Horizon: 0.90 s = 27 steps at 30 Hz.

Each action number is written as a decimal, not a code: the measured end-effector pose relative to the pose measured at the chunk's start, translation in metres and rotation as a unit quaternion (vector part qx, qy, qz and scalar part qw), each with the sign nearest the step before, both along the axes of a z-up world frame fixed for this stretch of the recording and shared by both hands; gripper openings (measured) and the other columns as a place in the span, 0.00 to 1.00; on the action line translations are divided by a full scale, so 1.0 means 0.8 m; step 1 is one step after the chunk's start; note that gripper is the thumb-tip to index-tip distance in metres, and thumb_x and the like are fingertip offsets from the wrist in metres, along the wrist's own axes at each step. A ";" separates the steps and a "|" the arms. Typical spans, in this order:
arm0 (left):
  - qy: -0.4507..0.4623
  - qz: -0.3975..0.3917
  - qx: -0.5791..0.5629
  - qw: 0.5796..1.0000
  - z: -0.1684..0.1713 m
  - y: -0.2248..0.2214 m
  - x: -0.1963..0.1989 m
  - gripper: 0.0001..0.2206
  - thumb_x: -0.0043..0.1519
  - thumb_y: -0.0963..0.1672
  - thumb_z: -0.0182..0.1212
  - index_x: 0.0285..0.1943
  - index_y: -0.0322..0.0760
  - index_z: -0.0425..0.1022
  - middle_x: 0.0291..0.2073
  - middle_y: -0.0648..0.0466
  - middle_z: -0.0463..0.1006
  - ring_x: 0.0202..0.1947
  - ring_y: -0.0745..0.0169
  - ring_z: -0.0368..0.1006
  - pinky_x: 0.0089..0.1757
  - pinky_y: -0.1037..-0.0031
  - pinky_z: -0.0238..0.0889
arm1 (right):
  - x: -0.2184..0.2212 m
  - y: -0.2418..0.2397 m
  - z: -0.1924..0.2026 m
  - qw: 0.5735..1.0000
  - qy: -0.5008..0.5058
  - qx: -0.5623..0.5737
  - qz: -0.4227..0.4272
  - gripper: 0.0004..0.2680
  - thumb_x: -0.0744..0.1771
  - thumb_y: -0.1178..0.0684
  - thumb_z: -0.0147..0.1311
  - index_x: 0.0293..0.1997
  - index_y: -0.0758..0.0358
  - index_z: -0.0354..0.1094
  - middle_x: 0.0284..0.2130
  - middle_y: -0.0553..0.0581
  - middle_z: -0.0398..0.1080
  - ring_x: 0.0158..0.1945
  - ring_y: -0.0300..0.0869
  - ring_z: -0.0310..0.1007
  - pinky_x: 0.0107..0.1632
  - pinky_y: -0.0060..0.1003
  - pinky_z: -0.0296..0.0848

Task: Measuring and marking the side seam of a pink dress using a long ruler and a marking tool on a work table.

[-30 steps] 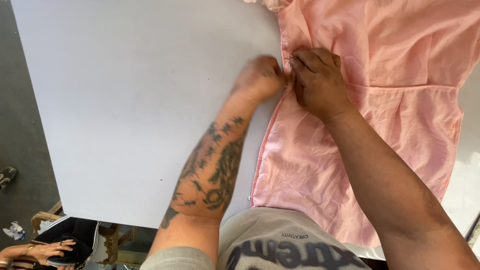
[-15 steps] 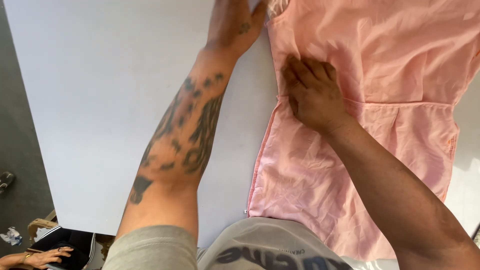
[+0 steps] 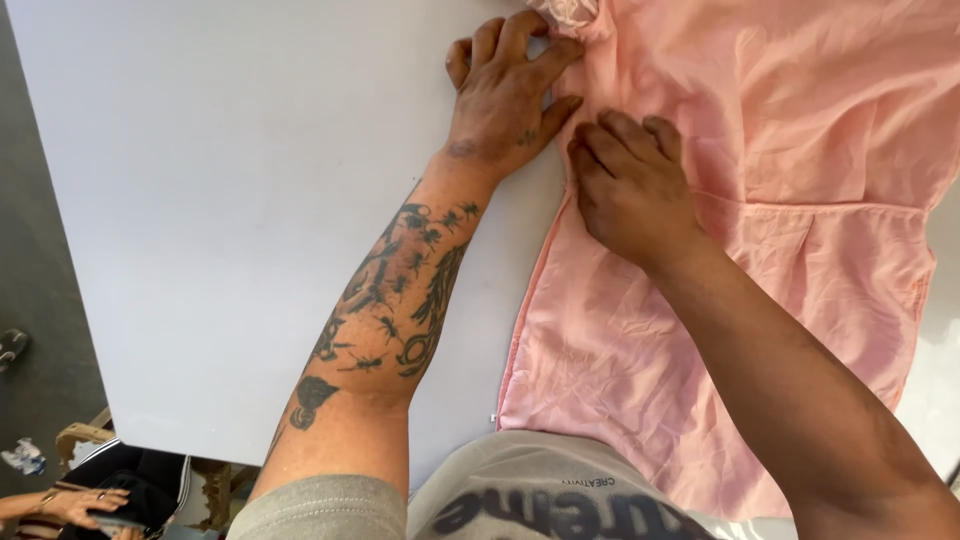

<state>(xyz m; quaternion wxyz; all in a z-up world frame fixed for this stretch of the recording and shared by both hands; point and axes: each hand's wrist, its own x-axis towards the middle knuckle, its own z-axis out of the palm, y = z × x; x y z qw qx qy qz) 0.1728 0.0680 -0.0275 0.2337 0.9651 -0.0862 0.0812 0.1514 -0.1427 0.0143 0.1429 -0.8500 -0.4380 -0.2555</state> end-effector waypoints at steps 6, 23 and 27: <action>-0.066 -0.053 0.010 0.996 -0.001 0.004 -0.004 0.20 0.66 0.55 0.65 0.63 0.51 0.79 0.60 0.51 0.68 0.57 0.42 0.63 0.51 0.50 0.52 | -0.015 -0.015 -0.029 0.993 0.089 -0.076 -0.005 0.07 0.73 0.54 0.57 0.52 0.61 0.81 0.52 0.55 0.81 0.58 0.52 0.77 0.61 0.47 0.65; -0.068 -0.048 0.054 0.995 -0.012 0.003 0.001 0.20 0.63 0.54 0.68 0.65 0.57 0.80 0.63 0.52 0.65 0.59 0.39 0.61 0.50 0.47 0.53 | -0.104 -0.024 -0.056 0.930 0.291 -0.193 -0.112 0.31 0.73 0.32 0.35 0.81 0.69 0.54 0.80 0.68 0.50 0.83 0.56 0.44 0.77 0.66 0.36; -0.018 -0.072 0.073 0.995 -0.010 0.015 0.014 0.20 0.69 0.55 0.66 0.70 0.61 0.78 0.63 0.51 0.63 0.62 0.39 0.56 0.53 0.46 0.52 | -0.103 -0.020 -0.056 0.936 0.288 -0.174 -0.105 0.31 0.73 0.33 0.35 0.82 0.70 0.53 0.80 0.70 0.49 0.83 0.57 0.43 0.77 0.67 0.36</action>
